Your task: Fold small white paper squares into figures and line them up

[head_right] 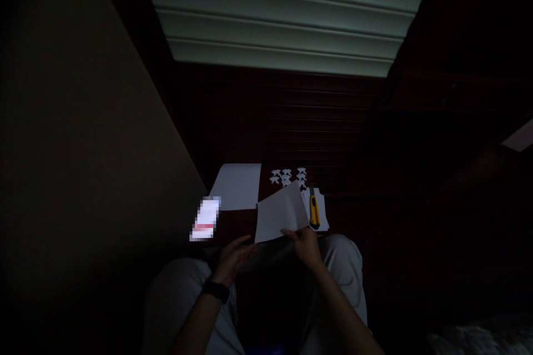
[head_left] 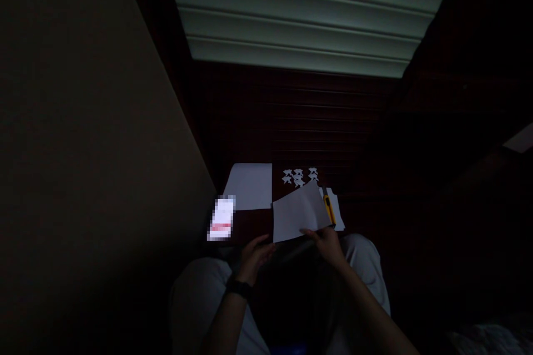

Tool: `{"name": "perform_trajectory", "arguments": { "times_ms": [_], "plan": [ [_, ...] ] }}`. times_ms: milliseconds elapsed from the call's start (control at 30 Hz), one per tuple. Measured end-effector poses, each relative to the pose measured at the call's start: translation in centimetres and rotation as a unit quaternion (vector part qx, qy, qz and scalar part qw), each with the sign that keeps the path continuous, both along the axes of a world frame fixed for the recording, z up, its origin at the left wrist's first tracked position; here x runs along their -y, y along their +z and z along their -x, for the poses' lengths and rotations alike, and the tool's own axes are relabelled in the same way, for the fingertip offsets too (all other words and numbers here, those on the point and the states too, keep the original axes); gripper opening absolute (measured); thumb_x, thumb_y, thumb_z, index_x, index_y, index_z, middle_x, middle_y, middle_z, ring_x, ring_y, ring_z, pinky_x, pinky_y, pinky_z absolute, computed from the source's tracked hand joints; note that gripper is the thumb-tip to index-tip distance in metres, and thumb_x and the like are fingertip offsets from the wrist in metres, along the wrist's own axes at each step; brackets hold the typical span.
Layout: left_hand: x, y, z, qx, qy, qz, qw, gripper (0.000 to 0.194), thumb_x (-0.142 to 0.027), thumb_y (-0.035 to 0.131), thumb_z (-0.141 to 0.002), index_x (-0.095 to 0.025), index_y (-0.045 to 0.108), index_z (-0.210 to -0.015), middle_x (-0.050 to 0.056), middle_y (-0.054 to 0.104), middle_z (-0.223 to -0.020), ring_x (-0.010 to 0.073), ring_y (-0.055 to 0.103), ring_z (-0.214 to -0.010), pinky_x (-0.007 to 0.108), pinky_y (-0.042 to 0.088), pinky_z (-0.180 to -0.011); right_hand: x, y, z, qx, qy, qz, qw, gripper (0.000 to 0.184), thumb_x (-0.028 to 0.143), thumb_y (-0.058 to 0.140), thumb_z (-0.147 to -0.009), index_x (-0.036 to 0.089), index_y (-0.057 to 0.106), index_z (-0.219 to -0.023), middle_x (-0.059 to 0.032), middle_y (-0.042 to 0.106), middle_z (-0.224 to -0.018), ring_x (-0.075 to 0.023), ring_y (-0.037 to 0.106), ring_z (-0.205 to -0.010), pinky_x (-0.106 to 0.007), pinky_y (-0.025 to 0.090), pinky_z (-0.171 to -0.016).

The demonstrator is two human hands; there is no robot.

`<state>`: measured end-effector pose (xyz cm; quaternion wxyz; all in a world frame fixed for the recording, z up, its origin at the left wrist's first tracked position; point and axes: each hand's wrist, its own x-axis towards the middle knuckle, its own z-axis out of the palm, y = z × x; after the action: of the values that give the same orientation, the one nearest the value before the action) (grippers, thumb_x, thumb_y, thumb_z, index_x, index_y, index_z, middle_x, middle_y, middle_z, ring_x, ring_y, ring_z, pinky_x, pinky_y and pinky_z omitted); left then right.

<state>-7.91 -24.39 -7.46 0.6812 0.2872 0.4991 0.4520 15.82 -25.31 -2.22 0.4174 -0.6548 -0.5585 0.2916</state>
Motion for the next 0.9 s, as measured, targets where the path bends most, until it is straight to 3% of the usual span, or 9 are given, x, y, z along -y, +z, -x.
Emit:
{"name": "perform_trajectory", "arguments": {
  "times_ms": [133,233,500,667,800,900],
  "plan": [
    [0.0,0.0,0.2,0.004,-0.011,0.031,0.999,0.036,-0.037,0.066,-0.072,-0.012,0.064,-0.097,0.018,0.071,-0.093,0.024,0.069,-0.082,0.032,0.052,-0.07,-0.1,-0.6,0.5,0.0,0.001,-0.001,1.0,0.048,0.051,0.061,-0.071,0.015,0.051,-0.041,0.0027,0.039,-0.038,-0.0091,0.032,-0.039,-0.023,0.021,-0.041],
    [0.2,0.4,0.2,0.007,-0.027,0.032,0.999,0.037,-0.038,0.072,-0.067,-0.012,0.066,-0.093,0.018,0.07,-0.096,0.0255,0.068,-0.085,0.03,0.052,-0.068,-0.2,-1.2,0.7,0.0,0.003,0.0,1.0,0.047,0.05,0.062,-0.07,0.015,0.05,-0.04,0.0029,0.038,-0.039,-0.0089,0.032,-0.04,-0.023,0.022,-0.041],
    [0.5,0.2,-0.3,0.003,-0.031,0.034,0.999,0.039,-0.027,0.083,-0.054,-0.013,0.067,-0.087,0.012,0.072,-0.09,0.0183,0.068,-0.077,0.023,0.05,-0.065,-0.3,-1.1,0.5,-0.012,0.024,0.002,1.0,0.047,0.048,0.062,-0.07,0.014,0.05,-0.04,0.0049,0.035,-0.04,-0.0071,0.029,-0.041,-0.021,0.022,-0.041],
    [0.5,-0.4,-0.3,-0.001,-0.047,0.069,0.996,0.037,-0.033,0.081,-0.056,-0.011,0.068,-0.083,0.011,0.071,-0.079,0.0186,0.068,-0.066,0.019,0.045,-0.048,0.0,-0.4,0.5,-0.029,0.048,0.01,0.998,0.046,0.047,0.061,-0.072,0.013,0.054,-0.043,0.0036,0.038,-0.04,-0.0077,0.032,-0.041,-0.021,0.022,-0.04],
    [0.6,-0.9,-0.7,0.03,-0.054,0.079,0.995,0.037,-0.029,0.081,-0.057,-0.013,0.064,-0.085,0.013,0.071,-0.092,0.0225,0.07,-0.078,0.024,0.052,-0.059,0.2,0.2,0.8,-0.047,0.072,0.013,0.996,0.045,0.049,0.059,-0.073,0.011,0.061,-0.049,0.0013,0.046,-0.044,-0.009,0.038,-0.043,-0.021,0.027,-0.042],
    [0.6,-1.0,-0.9,0.05,-0.041,0.061,0.996,0.031,-0.023,0.081,-0.059,-0.014,0.06,-0.082,0.011,0.071,-0.091,0.0195,0.069,-0.082,0.022,0.052,-0.067,0.2,0.4,0.9,-0.055,0.088,0.017,0.994,0.045,0.05,0.059,-0.074,0.01,0.064,-0.054,0.0016,0.047,-0.046,-0.0086,0.039,-0.044,-0.02,0.028,-0.043]
  ]
}}
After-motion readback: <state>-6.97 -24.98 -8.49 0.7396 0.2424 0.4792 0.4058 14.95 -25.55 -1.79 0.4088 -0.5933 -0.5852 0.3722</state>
